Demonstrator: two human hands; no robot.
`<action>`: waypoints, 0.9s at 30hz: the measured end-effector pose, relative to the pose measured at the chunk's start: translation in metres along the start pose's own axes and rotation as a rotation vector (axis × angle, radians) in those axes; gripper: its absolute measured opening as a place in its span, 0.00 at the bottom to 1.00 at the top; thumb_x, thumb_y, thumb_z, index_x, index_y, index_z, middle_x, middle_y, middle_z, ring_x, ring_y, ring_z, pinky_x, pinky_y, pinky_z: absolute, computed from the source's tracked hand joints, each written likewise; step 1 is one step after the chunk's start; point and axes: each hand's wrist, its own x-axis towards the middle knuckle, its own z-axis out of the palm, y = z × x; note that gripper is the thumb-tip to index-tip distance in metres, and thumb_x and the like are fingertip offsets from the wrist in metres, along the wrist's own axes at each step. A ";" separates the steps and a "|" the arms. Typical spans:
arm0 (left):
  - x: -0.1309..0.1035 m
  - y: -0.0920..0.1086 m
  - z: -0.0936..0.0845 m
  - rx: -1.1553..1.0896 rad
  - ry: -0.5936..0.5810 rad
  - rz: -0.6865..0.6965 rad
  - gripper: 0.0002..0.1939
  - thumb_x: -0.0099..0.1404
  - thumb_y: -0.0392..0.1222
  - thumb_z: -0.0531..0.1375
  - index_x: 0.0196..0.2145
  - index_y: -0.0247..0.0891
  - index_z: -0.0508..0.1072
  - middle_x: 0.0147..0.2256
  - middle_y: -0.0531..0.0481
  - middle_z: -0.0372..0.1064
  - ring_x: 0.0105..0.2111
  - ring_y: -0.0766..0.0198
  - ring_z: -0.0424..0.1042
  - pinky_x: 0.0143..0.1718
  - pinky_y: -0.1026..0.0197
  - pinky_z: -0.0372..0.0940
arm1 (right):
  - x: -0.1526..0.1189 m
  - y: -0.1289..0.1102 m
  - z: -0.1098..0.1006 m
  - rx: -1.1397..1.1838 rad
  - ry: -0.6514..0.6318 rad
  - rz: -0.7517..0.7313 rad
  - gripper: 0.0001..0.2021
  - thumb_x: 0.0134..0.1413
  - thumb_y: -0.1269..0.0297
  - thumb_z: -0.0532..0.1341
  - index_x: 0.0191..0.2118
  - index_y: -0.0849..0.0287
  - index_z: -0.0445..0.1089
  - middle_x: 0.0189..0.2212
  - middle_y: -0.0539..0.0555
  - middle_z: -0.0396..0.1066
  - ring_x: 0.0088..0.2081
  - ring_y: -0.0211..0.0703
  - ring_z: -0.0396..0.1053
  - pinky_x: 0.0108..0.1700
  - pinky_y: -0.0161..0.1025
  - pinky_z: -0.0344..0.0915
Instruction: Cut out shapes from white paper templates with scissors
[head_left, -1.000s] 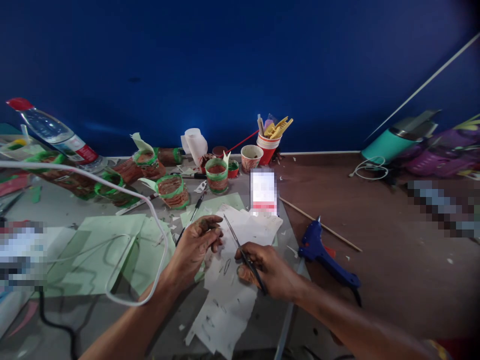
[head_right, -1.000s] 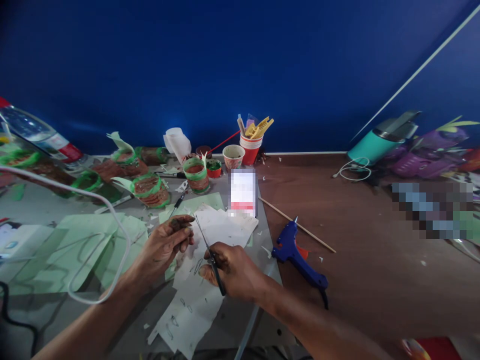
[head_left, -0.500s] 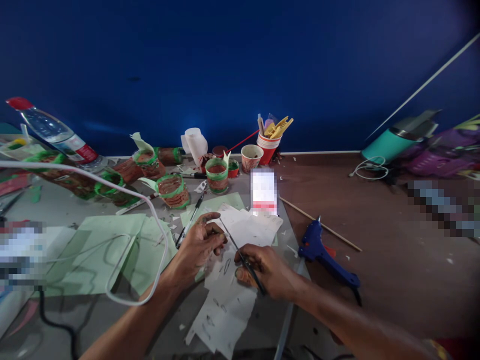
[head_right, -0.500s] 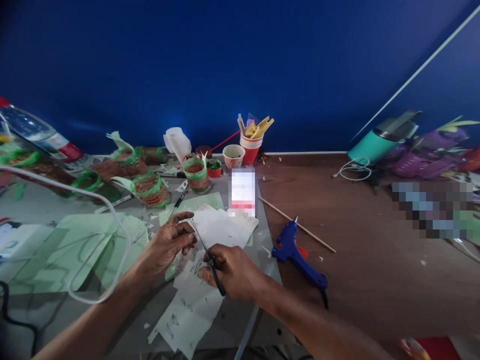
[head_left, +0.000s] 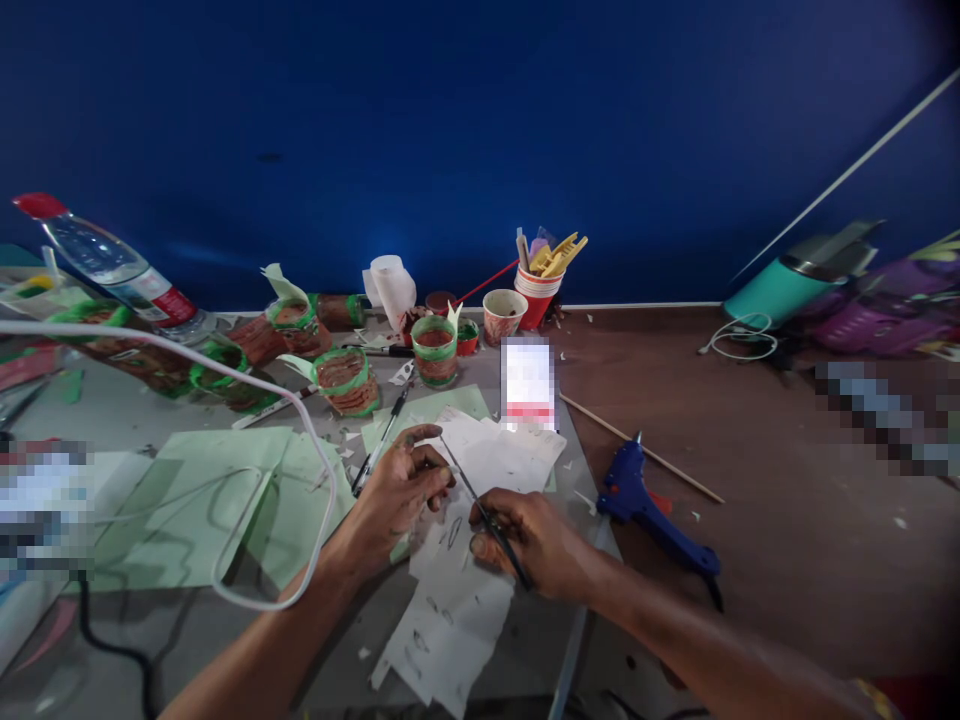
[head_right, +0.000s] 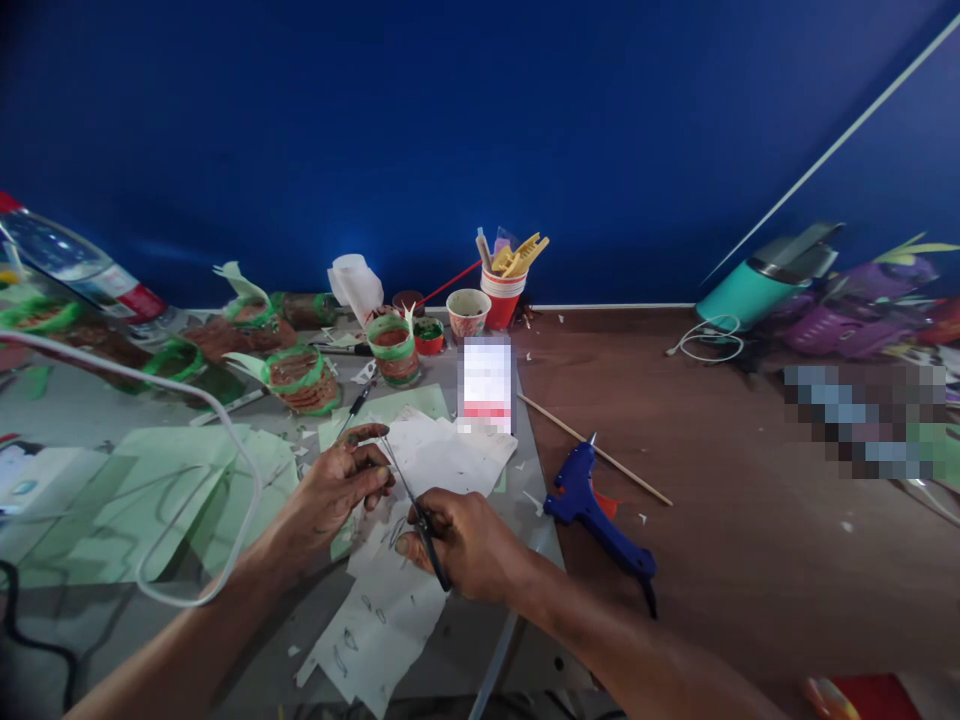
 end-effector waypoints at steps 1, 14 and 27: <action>0.000 -0.001 0.000 -0.003 0.003 0.001 0.25 0.51 0.37 0.63 0.45 0.37 0.58 0.22 0.59 0.63 0.19 0.71 0.63 0.18 0.69 0.57 | 0.000 0.000 0.000 -0.006 -0.001 -0.004 0.10 0.49 0.58 0.60 0.30 0.60 0.64 0.18 0.43 0.53 0.20 0.31 0.48 0.21 0.29 0.49; 0.001 -0.002 0.004 -0.006 0.091 0.083 0.23 0.52 0.35 0.62 0.44 0.38 0.57 0.22 0.59 0.63 0.22 0.70 0.64 0.18 0.69 0.58 | -0.002 0.006 0.003 -0.006 -0.006 -0.040 0.07 0.51 0.61 0.59 0.30 0.60 0.64 0.18 0.43 0.53 0.21 0.32 0.49 0.22 0.28 0.49; 0.002 -0.004 0.007 -0.072 0.150 0.083 0.21 0.52 0.38 0.64 0.40 0.38 0.58 0.23 0.57 0.66 0.22 0.69 0.68 0.18 0.70 0.58 | -0.002 0.002 0.003 -0.038 0.006 -0.035 0.07 0.50 0.62 0.59 0.29 0.60 0.64 0.17 0.43 0.53 0.20 0.31 0.49 0.22 0.28 0.50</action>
